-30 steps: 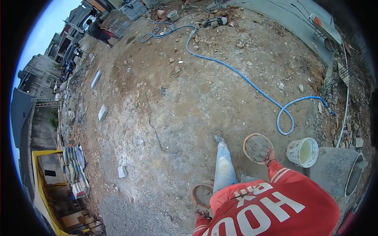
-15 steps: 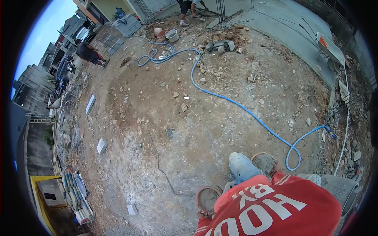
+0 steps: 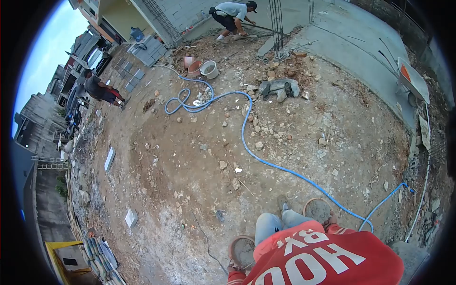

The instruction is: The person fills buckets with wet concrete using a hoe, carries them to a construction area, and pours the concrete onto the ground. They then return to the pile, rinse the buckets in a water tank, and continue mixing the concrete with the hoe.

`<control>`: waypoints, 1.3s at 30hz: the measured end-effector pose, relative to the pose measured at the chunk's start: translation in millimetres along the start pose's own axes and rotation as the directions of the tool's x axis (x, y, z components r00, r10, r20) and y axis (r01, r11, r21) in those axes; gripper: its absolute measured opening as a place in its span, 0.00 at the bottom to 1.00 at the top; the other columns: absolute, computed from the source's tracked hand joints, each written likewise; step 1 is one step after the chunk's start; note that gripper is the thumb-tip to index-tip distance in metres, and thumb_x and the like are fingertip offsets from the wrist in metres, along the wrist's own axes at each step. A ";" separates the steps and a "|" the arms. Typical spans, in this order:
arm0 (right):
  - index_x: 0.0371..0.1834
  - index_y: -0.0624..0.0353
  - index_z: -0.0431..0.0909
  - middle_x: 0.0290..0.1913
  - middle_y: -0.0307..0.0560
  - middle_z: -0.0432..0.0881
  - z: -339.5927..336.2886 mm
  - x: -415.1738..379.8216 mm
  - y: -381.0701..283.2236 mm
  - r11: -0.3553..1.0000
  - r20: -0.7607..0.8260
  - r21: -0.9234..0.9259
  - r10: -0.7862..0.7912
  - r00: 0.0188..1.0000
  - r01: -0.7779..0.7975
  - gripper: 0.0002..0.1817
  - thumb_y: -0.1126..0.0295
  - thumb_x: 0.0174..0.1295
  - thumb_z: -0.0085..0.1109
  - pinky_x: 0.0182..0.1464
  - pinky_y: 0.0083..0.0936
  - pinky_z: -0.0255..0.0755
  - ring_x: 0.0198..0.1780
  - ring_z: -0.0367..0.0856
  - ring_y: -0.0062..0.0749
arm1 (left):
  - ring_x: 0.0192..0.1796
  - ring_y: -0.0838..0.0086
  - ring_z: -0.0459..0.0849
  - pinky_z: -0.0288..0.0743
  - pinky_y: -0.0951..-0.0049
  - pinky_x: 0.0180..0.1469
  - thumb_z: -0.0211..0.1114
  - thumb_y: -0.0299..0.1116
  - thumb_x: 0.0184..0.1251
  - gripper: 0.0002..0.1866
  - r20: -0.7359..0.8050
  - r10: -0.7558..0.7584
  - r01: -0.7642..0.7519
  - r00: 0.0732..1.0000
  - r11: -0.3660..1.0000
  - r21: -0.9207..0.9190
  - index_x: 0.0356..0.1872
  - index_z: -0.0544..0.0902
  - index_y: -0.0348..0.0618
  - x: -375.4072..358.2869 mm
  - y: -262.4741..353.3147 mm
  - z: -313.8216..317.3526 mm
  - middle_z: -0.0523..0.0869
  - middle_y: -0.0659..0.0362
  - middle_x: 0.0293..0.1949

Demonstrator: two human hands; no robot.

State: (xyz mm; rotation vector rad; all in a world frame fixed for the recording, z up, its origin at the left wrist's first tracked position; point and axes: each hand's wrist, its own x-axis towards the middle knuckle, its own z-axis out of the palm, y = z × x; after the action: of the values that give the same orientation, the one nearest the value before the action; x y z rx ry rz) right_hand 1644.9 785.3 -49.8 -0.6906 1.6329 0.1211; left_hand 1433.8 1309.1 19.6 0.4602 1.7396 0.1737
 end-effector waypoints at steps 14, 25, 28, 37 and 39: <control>0.17 0.42 0.55 0.12 0.30 0.48 480.0 -67.7 -22.8 0.986 0.107 0.135 -0.112 0.988 0.097 0.22 0.49 0.56 0.57 0.21 0.30 0.50 0.11 0.51 0.24 | 0.16 0.77 0.55 0.60 0.68 0.23 0.49 0.45 0.68 0.14 0.083 -0.036 0.030 0.996 0.997 0.067 0.25 0.63 0.54 71.1 260.4 411.6 0.57 0.68 0.16; 0.16 0.43 0.53 0.12 0.33 0.47 782.7 -137.6 -54.7 0.992 -0.022 0.117 0.057 0.998 -0.054 0.24 0.49 0.54 0.57 0.20 0.32 0.50 0.11 0.51 0.28 | 0.17 0.76 0.56 0.61 0.67 0.24 0.49 0.45 0.68 0.13 0.067 -0.051 0.036 0.996 0.977 0.209 0.25 0.63 0.54 100.8 437.8 663.7 0.58 0.68 0.16; 0.14 0.43 0.51 0.11 0.34 0.45 872.7 -124.9 -50.2 0.991 -0.068 0.114 0.082 0.994 -0.074 0.25 0.50 0.53 0.58 0.18 0.32 0.48 0.10 0.49 0.29 | 0.17 0.76 0.56 0.61 0.67 0.24 0.49 0.45 0.68 0.13 0.089 -0.028 0.008 0.996 0.975 0.222 0.25 0.63 0.54 105.8 487.7 777.0 0.58 0.68 0.16; 0.11 0.41 0.51 0.10 0.33 0.46 1087.9 -166.2 -115.1 0.955 -0.028 0.273 0.127 0.991 -0.115 0.27 0.49 0.55 0.57 0.14 0.26 0.45 0.11 0.48 0.26 | 0.17 0.76 0.56 0.62 0.67 0.25 0.49 0.46 0.68 0.13 0.126 0.013 -0.043 0.992 0.970 0.238 0.26 0.63 0.54 71.3 620.4 1091.7 0.58 0.68 0.17; 0.24 0.45 0.61 0.13 0.29 0.50 1111.6 -130.7 -116.8 0.953 0.101 0.292 0.048 0.994 -0.076 0.18 0.49 0.56 0.56 0.15 0.22 0.48 0.10 0.49 0.23 | 0.17 0.76 0.57 0.62 0.67 0.25 0.49 0.46 0.68 0.13 0.121 0.016 -0.044 0.993 0.970 0.239 0.26 0.63 0.54 63.3 641.3 1145.1 0.58 0.68 0.17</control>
State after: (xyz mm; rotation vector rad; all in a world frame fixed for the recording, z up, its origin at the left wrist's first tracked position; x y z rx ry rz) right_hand 2670.2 1244.6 -113.9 -0.3984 1.5425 -0.0457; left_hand 2663.8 1764.2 -61.5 0.6620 1.6441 -0.0450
